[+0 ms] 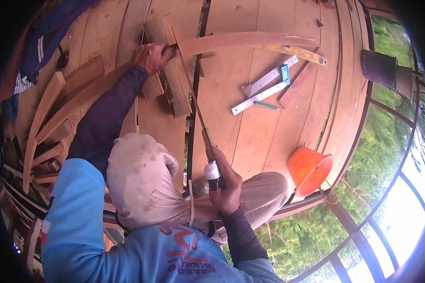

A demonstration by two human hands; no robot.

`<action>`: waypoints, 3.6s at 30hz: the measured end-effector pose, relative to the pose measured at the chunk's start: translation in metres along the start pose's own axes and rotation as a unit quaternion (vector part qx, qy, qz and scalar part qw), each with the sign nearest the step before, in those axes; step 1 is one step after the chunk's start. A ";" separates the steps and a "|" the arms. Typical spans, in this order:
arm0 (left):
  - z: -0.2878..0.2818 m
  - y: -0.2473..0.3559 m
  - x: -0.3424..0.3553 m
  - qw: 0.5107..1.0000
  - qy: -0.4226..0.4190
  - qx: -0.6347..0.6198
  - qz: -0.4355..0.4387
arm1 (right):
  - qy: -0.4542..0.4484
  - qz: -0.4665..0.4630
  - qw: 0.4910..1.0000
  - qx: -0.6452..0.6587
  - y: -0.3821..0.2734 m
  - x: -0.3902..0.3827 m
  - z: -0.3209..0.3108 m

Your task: The person marks a wooden plank with a pencil and square, then saws it with a hand saw. After cutting, the person lifts the plank and fits it into a curved wooden frame on an elevated outdoor structure.

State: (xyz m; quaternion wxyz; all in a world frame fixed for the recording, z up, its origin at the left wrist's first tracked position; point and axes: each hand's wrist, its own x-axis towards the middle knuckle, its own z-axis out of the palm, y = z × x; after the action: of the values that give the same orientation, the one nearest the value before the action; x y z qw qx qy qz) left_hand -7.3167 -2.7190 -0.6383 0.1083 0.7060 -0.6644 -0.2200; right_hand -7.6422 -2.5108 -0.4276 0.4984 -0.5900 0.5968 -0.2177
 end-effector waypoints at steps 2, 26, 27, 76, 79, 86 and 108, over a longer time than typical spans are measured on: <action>0.000 0.003 -0.004 0.998 0.020 0.024 0.059 | 0.010 -0.055 0.998 -0.017 0.006 0.027 0.008; -0.004 0.009 0.005 0.998 -0.047 0.018 0.025 | 0.019 -0.094 0.995 0.020 0.019 0.061 0.027; -0.010 0.006 0.004 0.999 -0.041 0.027 0.016 | 0.001 -0.073 0.997 -0.010 0.018 0.027 0.015; -0.008 0.010 0.005 0.999 -0.031 -0.003 0.028 | 0.013 -0.089 0.996 -0.004 0.009 0.084 0.034; -0.005 0.022 0.011 0.999 -0.042 0.002 0.032 | 0.022 -0.145 0.989 0.024 0.010 0.151 0.049; -0.006 -0.001 0.006 0.998 -0.061 0.020 0.002 | 0.007 -0.025 0.999 -0.022 0.018 -0.037 -0.001; -0.008 0.023 0.019 0.998 -0.042 0.007 0.043 | 0.030 -0.119 0.990 0.069 0.007 0.165 0.054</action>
State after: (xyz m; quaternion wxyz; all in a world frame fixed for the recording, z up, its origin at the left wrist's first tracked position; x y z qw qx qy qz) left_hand -7.3330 -2.7410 -0.6243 0.0849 0.6674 -0.6997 -0.2404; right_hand -7.5673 -2.6441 -0.5112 0.4903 -0.6141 0.5208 -0.3336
